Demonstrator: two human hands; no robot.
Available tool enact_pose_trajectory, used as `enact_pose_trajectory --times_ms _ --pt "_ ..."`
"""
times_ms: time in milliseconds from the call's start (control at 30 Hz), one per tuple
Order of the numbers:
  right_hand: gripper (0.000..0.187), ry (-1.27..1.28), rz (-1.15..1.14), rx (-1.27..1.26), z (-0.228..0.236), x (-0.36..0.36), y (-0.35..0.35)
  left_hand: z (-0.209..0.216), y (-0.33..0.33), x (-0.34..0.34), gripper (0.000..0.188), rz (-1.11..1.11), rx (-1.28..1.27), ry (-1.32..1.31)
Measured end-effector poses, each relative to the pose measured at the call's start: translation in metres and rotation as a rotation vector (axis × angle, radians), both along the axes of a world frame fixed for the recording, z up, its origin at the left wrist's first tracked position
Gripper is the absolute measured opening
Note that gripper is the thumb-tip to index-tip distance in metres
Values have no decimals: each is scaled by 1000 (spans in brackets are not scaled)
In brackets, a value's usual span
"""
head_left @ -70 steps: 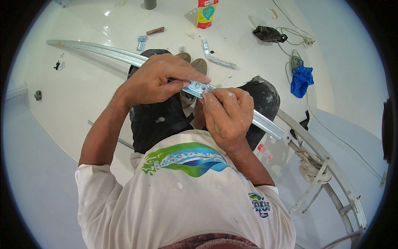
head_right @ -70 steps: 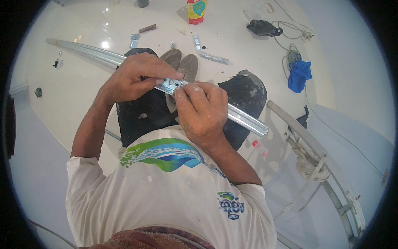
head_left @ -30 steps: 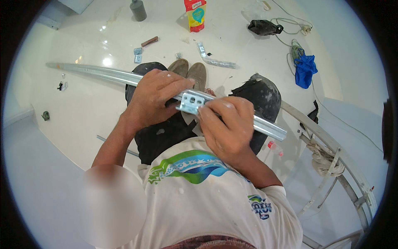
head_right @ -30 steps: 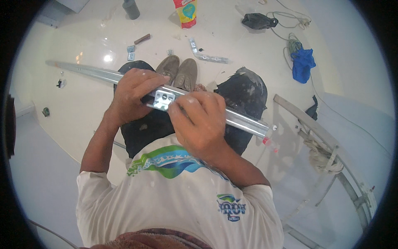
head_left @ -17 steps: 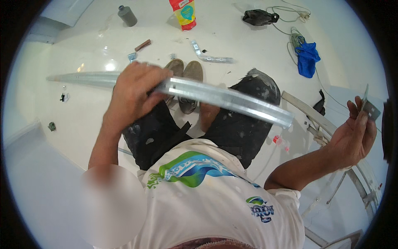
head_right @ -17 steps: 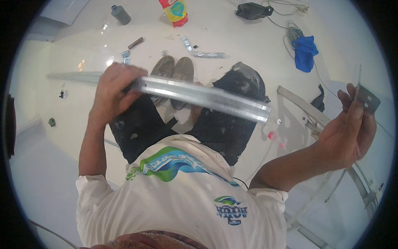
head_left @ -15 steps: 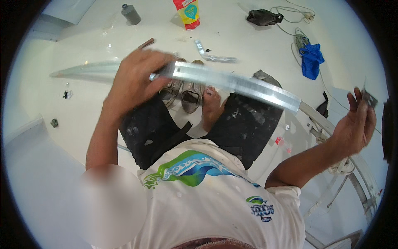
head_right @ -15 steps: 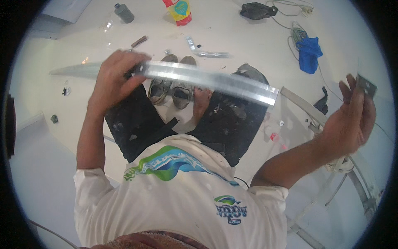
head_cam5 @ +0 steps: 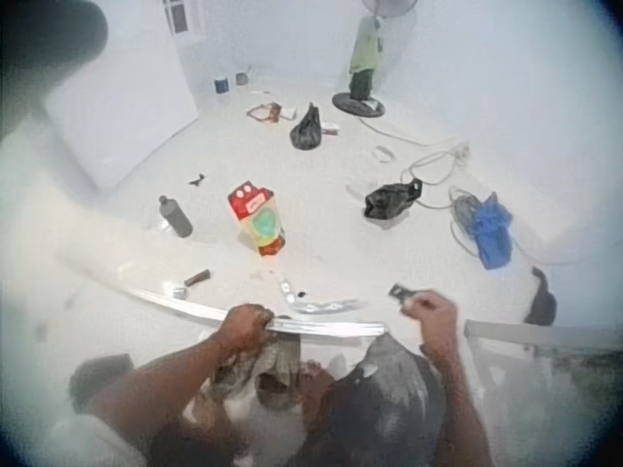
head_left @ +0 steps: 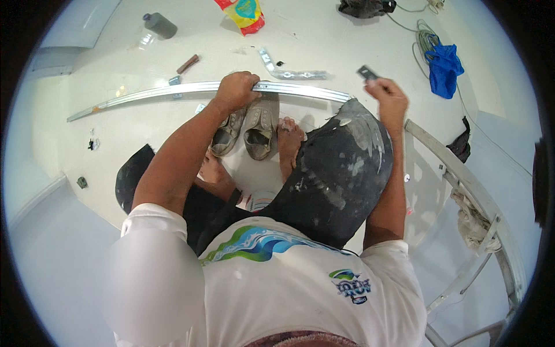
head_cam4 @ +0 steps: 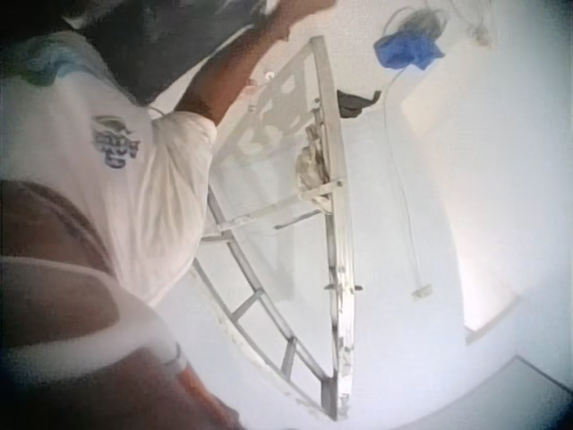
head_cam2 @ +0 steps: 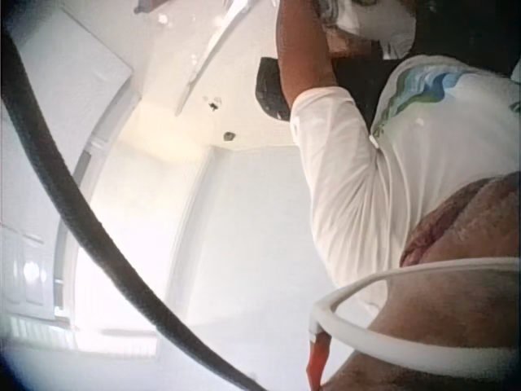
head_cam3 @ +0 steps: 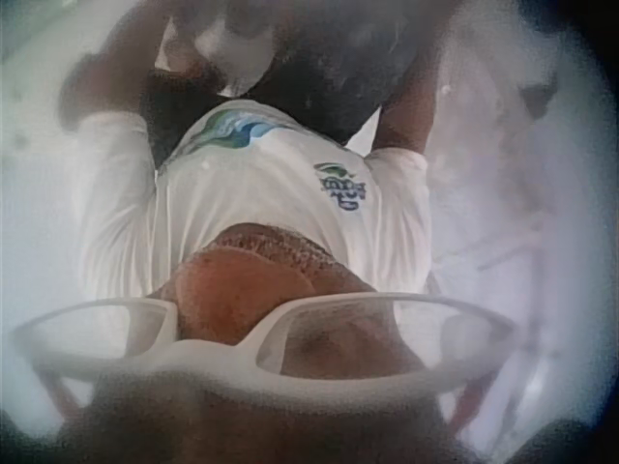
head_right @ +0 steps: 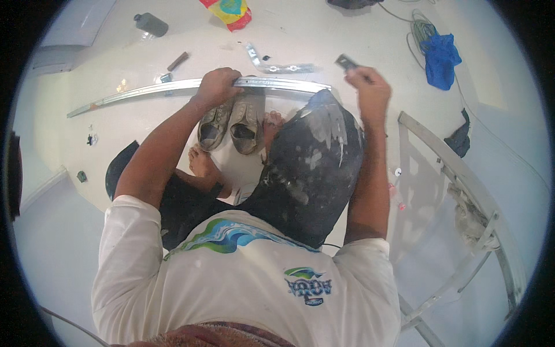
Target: The person sits on the floor and assembles a long metal rod by attaching small metal brackets and fasteners. They handle the rod and brackets by hand, positioning and securing the components along the rod's length.
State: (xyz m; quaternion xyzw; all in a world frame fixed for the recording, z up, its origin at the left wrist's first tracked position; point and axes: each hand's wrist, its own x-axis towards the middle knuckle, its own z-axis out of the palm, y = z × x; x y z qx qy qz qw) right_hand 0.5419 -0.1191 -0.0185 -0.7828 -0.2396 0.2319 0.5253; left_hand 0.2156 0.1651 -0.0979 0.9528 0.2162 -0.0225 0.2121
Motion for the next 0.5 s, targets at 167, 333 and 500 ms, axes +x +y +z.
enact_pose_trajectory --times_ms 167,333,500 --pt "22 34 78 -198 -85 -54 -12 -60 -15 -3 34 39 -20 47" --pt "29 43 225 -164 -162 -75 -9 -101 -21 -13 37 35 -1 -7" --pt "21 -180 223 -60 -166 -89 37 -97 -28 -28 46 153 -177 -76"
